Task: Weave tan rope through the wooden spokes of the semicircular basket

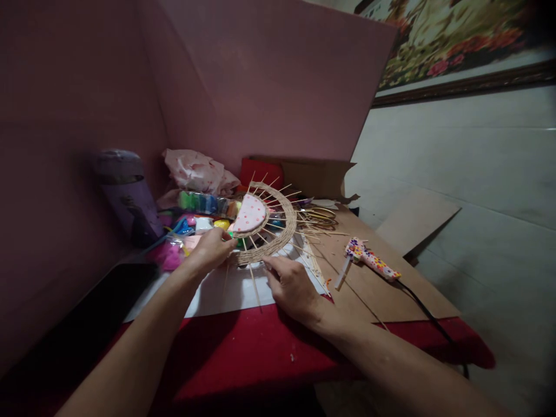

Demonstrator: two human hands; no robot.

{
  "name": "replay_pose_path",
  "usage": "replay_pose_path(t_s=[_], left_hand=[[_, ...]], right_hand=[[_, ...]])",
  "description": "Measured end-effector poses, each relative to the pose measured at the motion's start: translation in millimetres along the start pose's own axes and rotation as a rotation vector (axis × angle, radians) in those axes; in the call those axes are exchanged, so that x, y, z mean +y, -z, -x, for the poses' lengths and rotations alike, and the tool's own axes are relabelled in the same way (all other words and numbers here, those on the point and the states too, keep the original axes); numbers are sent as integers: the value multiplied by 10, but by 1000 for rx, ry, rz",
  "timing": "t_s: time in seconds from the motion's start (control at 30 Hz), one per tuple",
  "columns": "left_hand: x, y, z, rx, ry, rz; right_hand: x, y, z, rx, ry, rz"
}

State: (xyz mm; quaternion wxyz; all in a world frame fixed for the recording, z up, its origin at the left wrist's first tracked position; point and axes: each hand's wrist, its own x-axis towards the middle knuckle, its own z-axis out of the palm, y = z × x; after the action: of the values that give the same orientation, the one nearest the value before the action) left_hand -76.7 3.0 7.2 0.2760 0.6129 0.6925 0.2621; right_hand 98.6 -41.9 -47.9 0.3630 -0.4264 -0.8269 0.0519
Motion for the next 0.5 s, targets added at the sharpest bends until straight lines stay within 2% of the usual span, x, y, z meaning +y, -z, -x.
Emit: replay_pose_path(t_s=[0.1, 0.2, 0.33, 0.5], left_hand=[[33, 33, 45, -120, 63, 94], [40, 44, 69, -163, 99, 153], [48, 38, 74, -145, 84, 164], [12, 12, 17, -36, 13, 47]], right_hand=[[-3, 2, 2, 24, -5, -29], [-2, -1, 5, 17, -9, -31], [4, -9, 6, 6, -4, -28], [8, -14, 3, 6, 4, -20]])
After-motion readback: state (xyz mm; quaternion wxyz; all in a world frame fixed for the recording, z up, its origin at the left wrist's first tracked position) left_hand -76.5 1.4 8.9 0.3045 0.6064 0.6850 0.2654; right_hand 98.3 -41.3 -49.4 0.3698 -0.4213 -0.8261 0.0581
